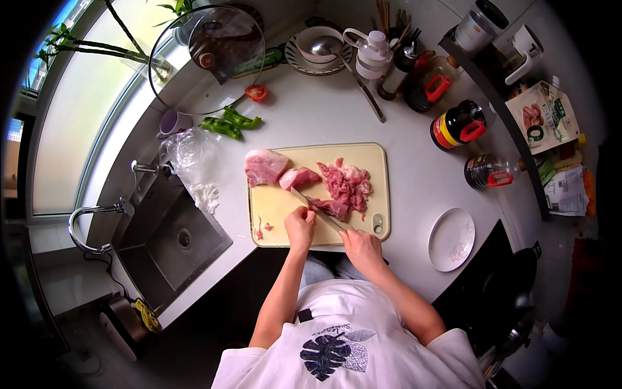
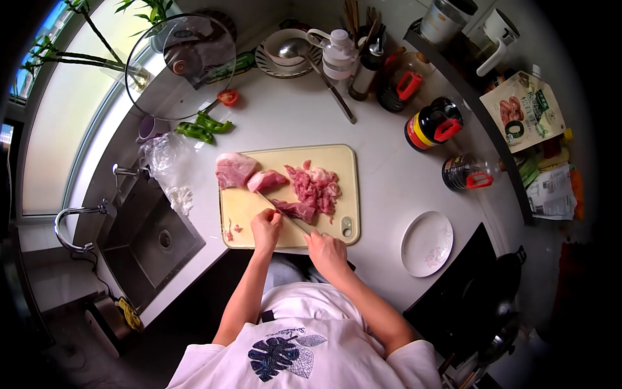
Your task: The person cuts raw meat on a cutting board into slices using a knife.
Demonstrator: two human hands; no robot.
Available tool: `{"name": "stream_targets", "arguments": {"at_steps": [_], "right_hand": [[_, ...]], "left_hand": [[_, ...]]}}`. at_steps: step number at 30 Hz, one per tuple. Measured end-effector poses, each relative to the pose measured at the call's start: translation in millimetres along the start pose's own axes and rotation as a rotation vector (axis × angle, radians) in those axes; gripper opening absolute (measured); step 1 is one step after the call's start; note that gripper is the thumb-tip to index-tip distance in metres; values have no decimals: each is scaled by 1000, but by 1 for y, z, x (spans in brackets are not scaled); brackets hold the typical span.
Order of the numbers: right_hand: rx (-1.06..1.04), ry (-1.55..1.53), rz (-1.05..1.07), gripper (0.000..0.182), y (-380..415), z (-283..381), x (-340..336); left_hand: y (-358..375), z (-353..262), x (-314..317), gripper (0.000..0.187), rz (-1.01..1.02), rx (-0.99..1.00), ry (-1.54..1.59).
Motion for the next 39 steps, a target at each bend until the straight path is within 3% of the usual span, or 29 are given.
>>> {"name": "stream_targets", "arguments": {"at_steps": [12, 15, 17, 24, 28, 31, 34, 36, 38, 39], "right_hand": [[-6, 163, 50, 24, 7, -1, 0], [-22, 166, 47, 24, -5, 5, -1], [-32, 143, 33, 25, -7, 5, -9], [12, -72, -6, 30, -1, -26, -33], [-43, -59, -8, 30, 12, -21, -43], [-79, -65, -15, 30, 20, -15, -44], [-86, -87, -14, 30, 22, -13, -38], [-87, -94, -9, 30, 23, -10, -35], [-87, -98, 0, 29, 24, -8, -33], [-102, -97, -7, 29, 25, -5, -33]], "left_hand": [[14, 7, -1, 17, -28, 49, 53], [19, 11, -5, 18, -29, -29, 130], [25, 19, -9, 20, 33, -191, 230], [27, 23, -6, 23, 312, -336, 786], [35, 16, -20, 25, 366, -345, 881], [32, 22, -41, 26, 281, -285, 722], [28, 2, -85, 27, 40, 238, 215], [35, -12, -110, 28, -99, 305, -165], [32, -11, -123, 20, -157, 331, -151], [34, -21, -126, 17, -179, 422, -343]]}}
Point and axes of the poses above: each hand's wrist, its own y-axis away from the middle knuckle, its own x-axis out of the palm, z = x × y, the point moved 8 cm from there along -y, towards the middle knuckle, and after that the axes turned 9 degrees about y, right-handed, at the moved point
